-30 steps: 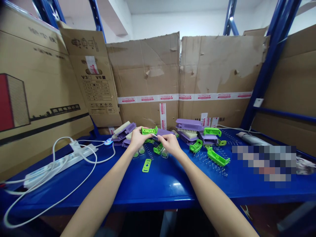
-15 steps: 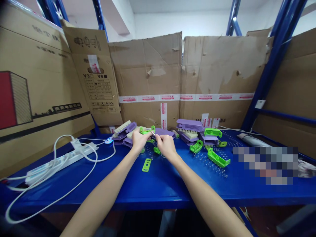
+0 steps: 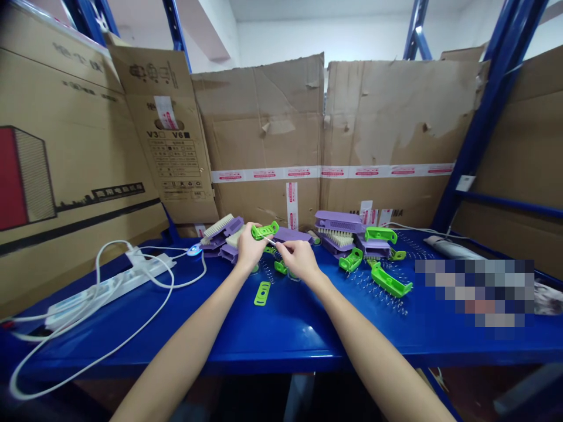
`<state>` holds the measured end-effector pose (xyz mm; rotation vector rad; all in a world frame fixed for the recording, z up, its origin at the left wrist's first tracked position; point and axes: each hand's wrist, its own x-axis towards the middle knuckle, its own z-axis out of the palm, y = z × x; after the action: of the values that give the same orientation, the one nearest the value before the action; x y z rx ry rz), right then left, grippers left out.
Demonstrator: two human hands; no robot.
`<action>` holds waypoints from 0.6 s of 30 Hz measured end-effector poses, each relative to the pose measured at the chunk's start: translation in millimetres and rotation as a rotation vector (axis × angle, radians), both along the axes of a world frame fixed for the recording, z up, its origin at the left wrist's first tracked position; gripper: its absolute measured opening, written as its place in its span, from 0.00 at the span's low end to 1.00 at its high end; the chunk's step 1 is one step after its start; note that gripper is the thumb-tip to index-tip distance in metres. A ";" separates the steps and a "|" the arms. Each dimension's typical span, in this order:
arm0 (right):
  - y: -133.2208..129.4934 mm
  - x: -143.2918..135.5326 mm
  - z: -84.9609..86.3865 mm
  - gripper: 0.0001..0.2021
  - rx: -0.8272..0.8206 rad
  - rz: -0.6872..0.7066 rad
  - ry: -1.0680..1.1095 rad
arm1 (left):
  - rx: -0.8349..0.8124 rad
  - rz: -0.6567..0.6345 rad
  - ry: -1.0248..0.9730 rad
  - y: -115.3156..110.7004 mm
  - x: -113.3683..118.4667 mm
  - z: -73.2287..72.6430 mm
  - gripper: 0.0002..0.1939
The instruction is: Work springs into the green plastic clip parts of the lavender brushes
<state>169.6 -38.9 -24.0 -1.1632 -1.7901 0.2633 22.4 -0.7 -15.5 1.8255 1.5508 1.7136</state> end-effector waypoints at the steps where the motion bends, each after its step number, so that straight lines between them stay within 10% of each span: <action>1: -0.4 -0.4 0.0 0.24 -0.010 0.004 -0.008 | 0.005 0.010 0.003 1.0 -0.8 -0.5 0.16; 18: -2.6 5.1 2.8 0.25 0.016 -0.010 -0.096 | 0.079 0.006 0.091 4.6 -4.3 -3.7 0.14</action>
<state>174.7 -41.5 -21.2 -1.1909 -1.8652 0.1895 18.1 3.9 -19.2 1.9641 1.5450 1.7409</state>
